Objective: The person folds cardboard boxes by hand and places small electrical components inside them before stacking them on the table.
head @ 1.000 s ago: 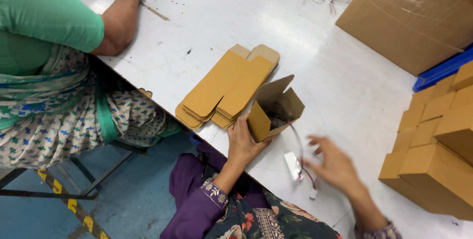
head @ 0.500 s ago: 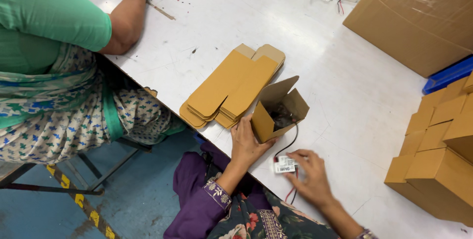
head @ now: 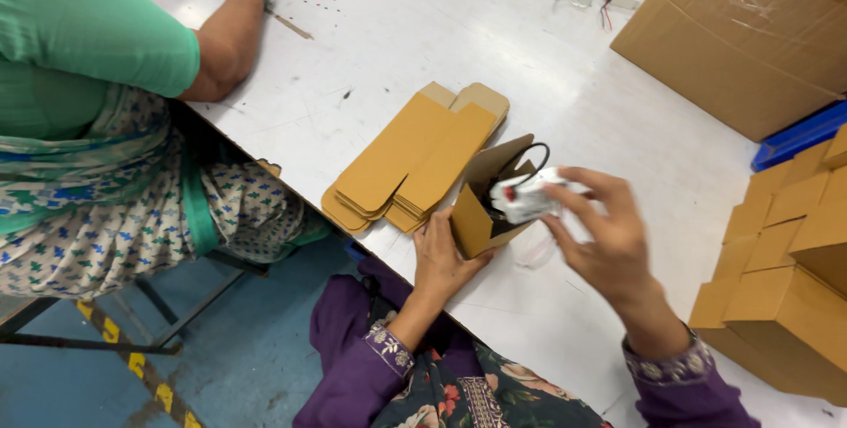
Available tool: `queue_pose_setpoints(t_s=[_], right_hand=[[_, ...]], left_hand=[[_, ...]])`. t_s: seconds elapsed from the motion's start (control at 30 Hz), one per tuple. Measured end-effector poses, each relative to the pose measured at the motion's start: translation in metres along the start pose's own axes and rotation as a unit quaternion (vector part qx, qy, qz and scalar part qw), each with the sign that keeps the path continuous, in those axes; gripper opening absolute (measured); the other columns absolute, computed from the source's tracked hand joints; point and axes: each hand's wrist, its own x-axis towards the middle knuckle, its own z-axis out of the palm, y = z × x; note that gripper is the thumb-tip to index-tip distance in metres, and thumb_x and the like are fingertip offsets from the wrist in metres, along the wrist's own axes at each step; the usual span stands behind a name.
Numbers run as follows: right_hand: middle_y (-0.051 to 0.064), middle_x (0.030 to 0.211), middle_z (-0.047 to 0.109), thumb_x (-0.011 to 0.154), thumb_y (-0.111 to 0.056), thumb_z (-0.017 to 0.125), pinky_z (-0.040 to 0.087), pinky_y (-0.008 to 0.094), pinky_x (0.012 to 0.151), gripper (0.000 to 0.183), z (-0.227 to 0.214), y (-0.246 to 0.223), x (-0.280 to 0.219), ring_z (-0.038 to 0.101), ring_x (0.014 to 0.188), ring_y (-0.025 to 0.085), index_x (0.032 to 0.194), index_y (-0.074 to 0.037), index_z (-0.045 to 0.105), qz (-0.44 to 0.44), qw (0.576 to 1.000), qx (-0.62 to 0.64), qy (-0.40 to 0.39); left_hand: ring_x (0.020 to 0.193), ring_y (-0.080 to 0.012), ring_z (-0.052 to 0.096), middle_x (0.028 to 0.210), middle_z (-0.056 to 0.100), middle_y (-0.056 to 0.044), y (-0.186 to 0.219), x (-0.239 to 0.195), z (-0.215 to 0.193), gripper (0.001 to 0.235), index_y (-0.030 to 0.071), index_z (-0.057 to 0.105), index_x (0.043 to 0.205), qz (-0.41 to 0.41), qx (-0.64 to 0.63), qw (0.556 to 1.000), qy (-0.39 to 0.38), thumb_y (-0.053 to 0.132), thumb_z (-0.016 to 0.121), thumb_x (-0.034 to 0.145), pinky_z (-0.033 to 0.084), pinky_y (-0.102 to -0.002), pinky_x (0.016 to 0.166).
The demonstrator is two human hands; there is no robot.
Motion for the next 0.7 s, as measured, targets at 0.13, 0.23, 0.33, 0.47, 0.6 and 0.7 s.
queue_pose_setpoints(t_s=[0.13, 0.23, 0.33, 0.47, 0.6, 0.7], right_hand=[[0.012, 0.115, 0.066, 0.075, 0.001, 0.079, 0.057, 0.038, 0.075, 0.026, 0.024, -0.009, 0.015, 0.067, 0.095, 0.031, 0.101, -0.003, 0.075, -0.031, 0.995, -0.022, -0.088], [0.010, 0.116, 0.068, 0.083, -0.004, 0.073, 0.058, 0.037, 0.079, 0.019, 0.027, -0.006, 0.011, 0.069, 0.096, 0.028, 0.102, -0.003, 0.073, -0.039, 0.984, 0.039, -0.168], [0.011, 0.121, 0.068, 0.089, -0.009, 0.067, 0.058, 0.037, 0.078, 0.019, 0.032, -0.003, 0.008, 0.070, 0.096, 0.028, 0.106, 0.000, 0.069, -0.003, 0.958, 0.049, -0.282], [0.011, 0.120, 0.068, 0.093, -0.019, 0.064, 0.057, 0.041, 0.082, 0.026, 0.038, 0.001, 0.022, 0.068, 0.099, 0.032, 0.113, -0.002, 0.068, 0.037, 0.925, 0.056, -0.375], [0.013, 0.126, 0.066, 0.089, -0.029, 0.068, 0.056, 0.043, 0.083, 0.047, 0.013, 0.010, 0.032, 0.067, 0.105, 0.033, 0.128, -0.003, 0.063, -0.018, 0.916, 0.124, -0.380], [0.012, 0.129, 0.067, 0.078, -0.030, 0.077, 0.056, 0.039, 0.087, 0.057, -0.029, 0.017, 0.016, 0.068, 0.110, 0.028, 0.128, -0.006, 0.065, -0.024, 0.957, 0.122, -0.262]], left_hand=[[0.120, -0.0320, 0.056, 0.123, 0.056, -0.012, -0.001, -0.002, 0.000, 0.096, 0.007, 0.042, 0.141, -0.008, -0.017, 1.000, -0.003, 0.039, 0.092, 0.065, 0.033, -0.050, 0.103], [0.118, -0.0314, 0.056, 0.123, 0.056, -0.012, -0.003, -0.002, 0.002, 0.095, 0.007, 0.042, 0.140, -0.016, -0.007, 1.000, -0.016, 0.042, 0.092, 0.068, 0.035, -0.049, 0.099], [0.118, -0.0316, 0.056, 0.122, 0.056, -0.011, -0.002, -0.002, 0.002, 0.092, 0.008, 0.043, 0.137, -0.026, -0.011, 0.999, -0.023, 0.044, 0.092, 0.068, 0.036, -0.049, 0.098], [0.116, -0.0306, 0.058, 0.122, 0.056, -0.011, -0.002, -0.002, 0.000, 0.092, 0.007, 0.042, 0.138, -0.012, -0.008, 1.000, -0.008, 0.043, 0.091, 0.068, 0.035, -0.051, 0.098], [0.116, -0.0302, 0.057, 0.122, 0.056, -0.012, 0.000, -0.001, 0.000, 0.092, 0.006, 0.041, 0.138, -0.014, -0.001, 1.000, -0.014, 0.042, 0.090, 0.069, 0.036, -0.050, 0.097], [0.114, -0.0296, 0.057, 0.122, 0.056, -0.012, 0.000, -0.001, 0.000, 0.092, 0.006, 0.041, 0.138, -0.024, -0.002, 0.999, -0.025, 0.042, 0.091, 0.069, 0.036, -0.049, 0.095]])
